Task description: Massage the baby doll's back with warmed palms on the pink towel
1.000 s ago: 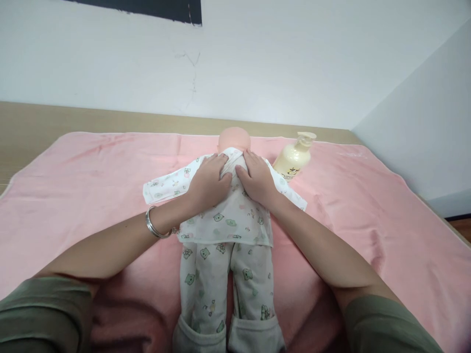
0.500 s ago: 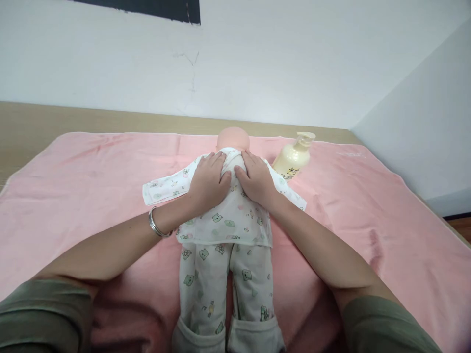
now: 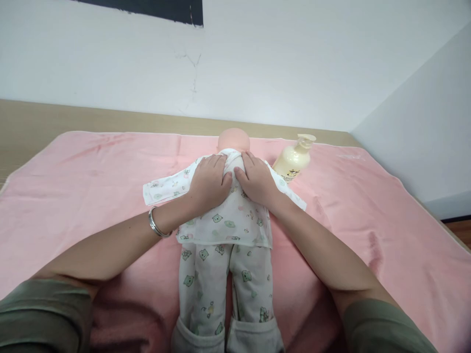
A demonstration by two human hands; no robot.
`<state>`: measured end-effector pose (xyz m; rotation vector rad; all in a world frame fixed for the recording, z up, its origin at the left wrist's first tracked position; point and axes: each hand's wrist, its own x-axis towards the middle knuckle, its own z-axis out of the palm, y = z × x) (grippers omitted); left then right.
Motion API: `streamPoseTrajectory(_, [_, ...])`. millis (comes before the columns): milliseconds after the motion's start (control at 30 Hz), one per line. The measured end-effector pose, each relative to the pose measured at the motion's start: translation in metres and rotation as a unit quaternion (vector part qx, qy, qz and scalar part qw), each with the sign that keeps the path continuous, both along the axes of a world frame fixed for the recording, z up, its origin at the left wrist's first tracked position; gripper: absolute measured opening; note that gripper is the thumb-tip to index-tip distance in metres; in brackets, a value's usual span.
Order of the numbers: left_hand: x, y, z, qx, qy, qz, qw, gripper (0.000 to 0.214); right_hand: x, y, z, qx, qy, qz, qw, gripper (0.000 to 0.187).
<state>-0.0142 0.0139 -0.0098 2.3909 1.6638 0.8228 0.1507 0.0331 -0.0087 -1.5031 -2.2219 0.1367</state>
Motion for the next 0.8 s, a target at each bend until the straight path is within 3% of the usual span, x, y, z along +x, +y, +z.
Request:
streamPoseTrajectory(200, [-0.002, 0.006, 0.005, -0.044, 0.011, 0.004, 0.999, 0.043, -0.002, -0.007, 0.008, -0.006, -0.040, 0.011, 0.999, 0.048])
streamPoseTrajectory(400, [-0.008, 0.016, 0.010, -0.092, -0.014, 0.005, 0.996, 0.035, -0.014, -0.040, 0.009, 0.031, -0.064, 0.025, 0.997, 0.058])
streamPoseTrajectory(533, [-0.012, 0.022, 0.006, -0.077, -0.041, -0.009, 0.996, 0.040, -0.021, -0.057, 0.012, 0.005, -0.065, 0.030, 0.997, 0.058])
streamPoseTrajectory(633, [-0.013, 0.024, 0.005, -0.078, -0.041, -0.014, 0.996, 0.048, -0.018, -0.053, 0.016, -0.020, -0.045, 0.032, 0.998, 0.057])
streamPoseTrajectory(800, [-0.005, 0.007, 0.007, -0.062, -0.002, -0.004, 0.998, 0.047, -0.003, -0.015, 0.011, -0.040, -0.012, 0.006, 0.999, 0.056])
